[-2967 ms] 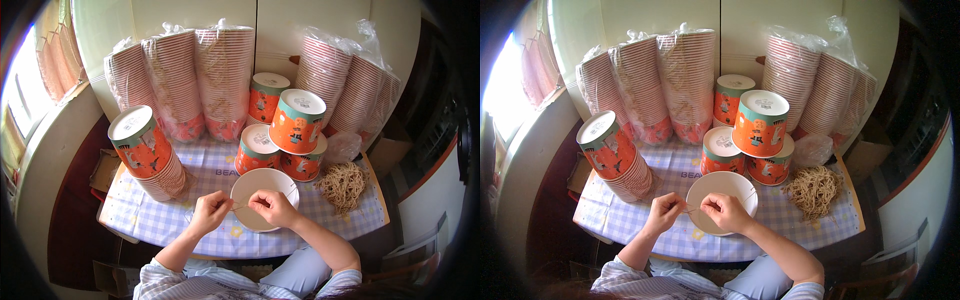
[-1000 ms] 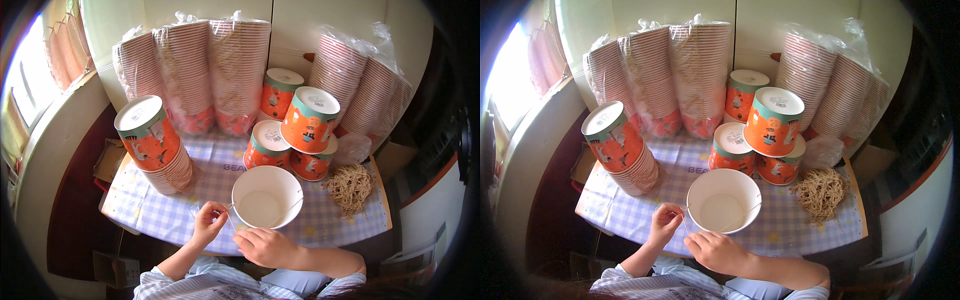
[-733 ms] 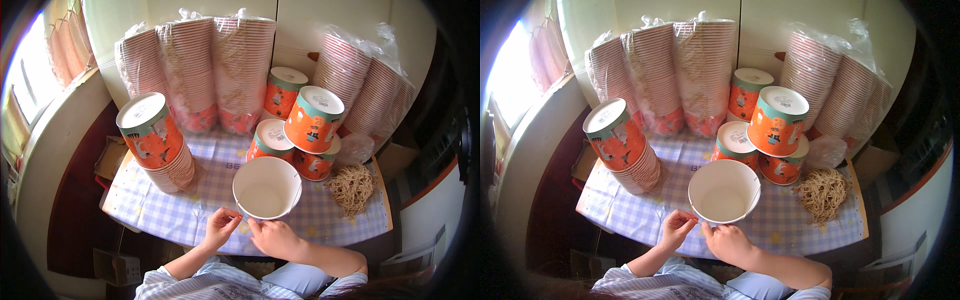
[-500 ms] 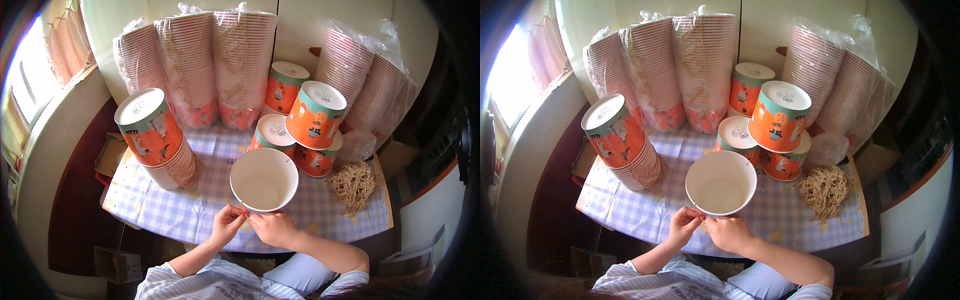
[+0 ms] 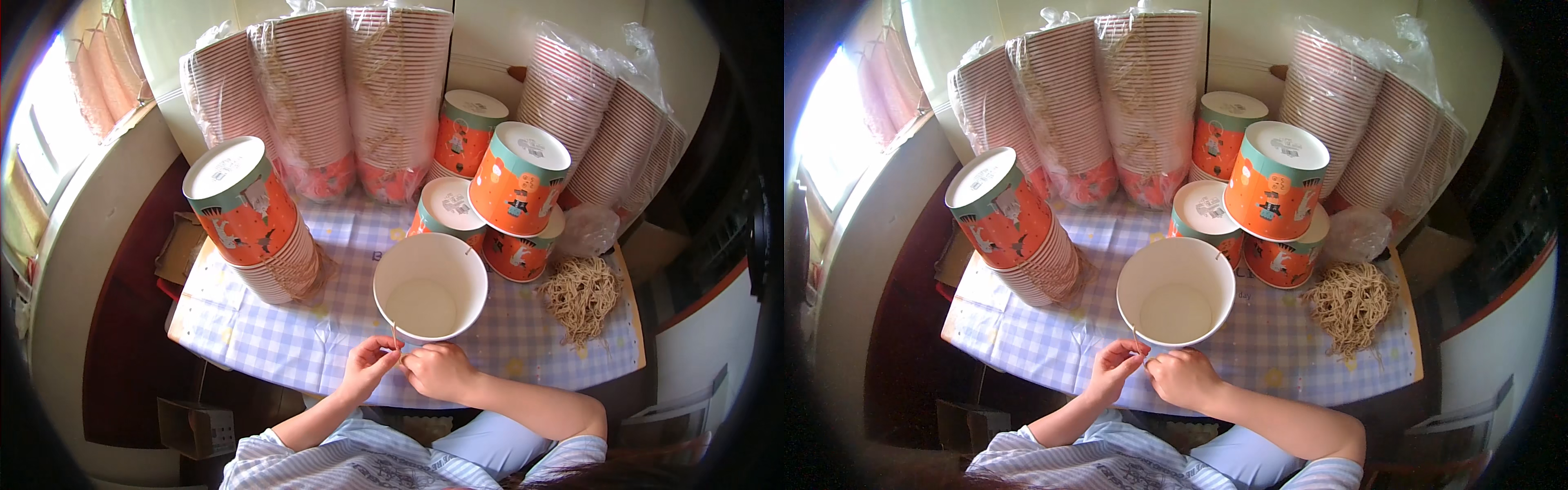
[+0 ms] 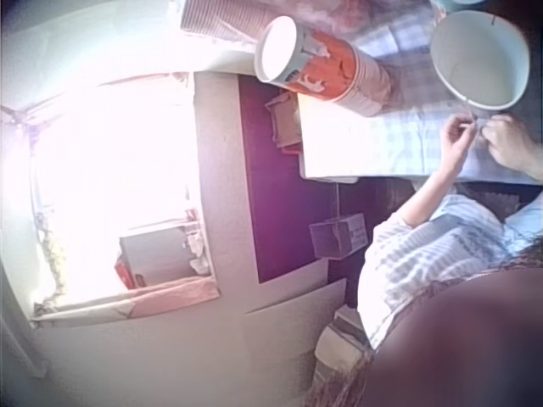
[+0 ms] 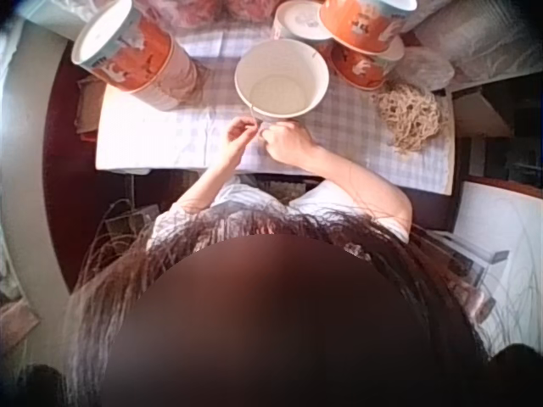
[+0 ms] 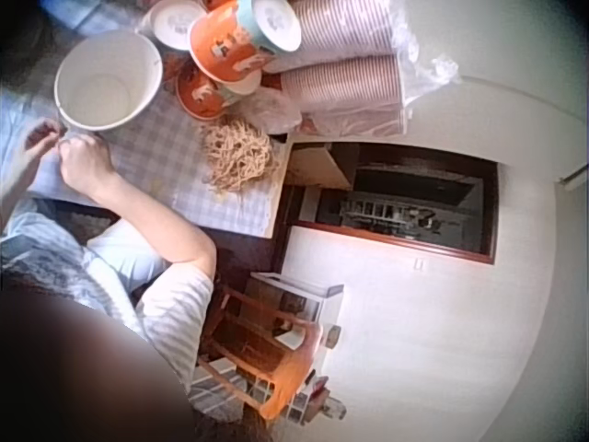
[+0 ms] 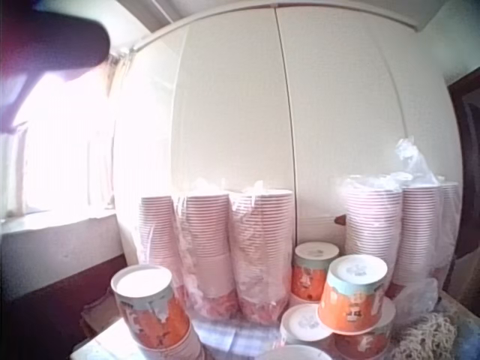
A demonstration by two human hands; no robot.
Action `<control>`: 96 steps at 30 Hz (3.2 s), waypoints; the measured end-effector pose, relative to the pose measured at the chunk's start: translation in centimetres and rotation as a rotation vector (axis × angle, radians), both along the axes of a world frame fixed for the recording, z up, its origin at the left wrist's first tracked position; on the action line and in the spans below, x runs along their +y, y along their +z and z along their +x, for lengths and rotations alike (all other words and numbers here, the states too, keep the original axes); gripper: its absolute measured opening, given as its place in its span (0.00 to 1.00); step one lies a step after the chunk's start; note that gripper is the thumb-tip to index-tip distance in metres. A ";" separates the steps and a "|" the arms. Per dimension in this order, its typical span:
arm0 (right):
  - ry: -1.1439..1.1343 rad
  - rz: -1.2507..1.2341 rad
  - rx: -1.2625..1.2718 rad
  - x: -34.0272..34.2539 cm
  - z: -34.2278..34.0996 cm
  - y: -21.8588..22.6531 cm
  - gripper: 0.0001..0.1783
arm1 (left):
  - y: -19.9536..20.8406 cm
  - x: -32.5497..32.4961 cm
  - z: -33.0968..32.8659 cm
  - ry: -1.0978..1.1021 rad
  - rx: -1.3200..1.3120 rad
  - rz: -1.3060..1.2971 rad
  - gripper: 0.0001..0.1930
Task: Attaching elastic string handles to paper buckets for packaging.
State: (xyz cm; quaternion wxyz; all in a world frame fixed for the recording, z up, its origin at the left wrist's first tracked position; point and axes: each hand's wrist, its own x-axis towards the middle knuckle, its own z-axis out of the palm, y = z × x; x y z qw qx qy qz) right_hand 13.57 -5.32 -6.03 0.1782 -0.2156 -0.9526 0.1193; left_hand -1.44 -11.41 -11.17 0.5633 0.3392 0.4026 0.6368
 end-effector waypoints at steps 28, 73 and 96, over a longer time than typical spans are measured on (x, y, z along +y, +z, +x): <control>0.194 -0.107 -0.239 -0.4 0.0 -0.8 0.06 | 2.6 3.5 -2.6 0.007 -0.008 -0.013 0.06; 0.325 0.217 0.211 -1.1 5.7 10.8 0.45 | 14.2 2.0 -8.6 -0.325 1.099 0.662 0.11; 0.426 -0.862 0.586 7.2 -11.8 25.2 0.55 | 23.2 0.1 -23.6 0.438 0.972 0.659 0.47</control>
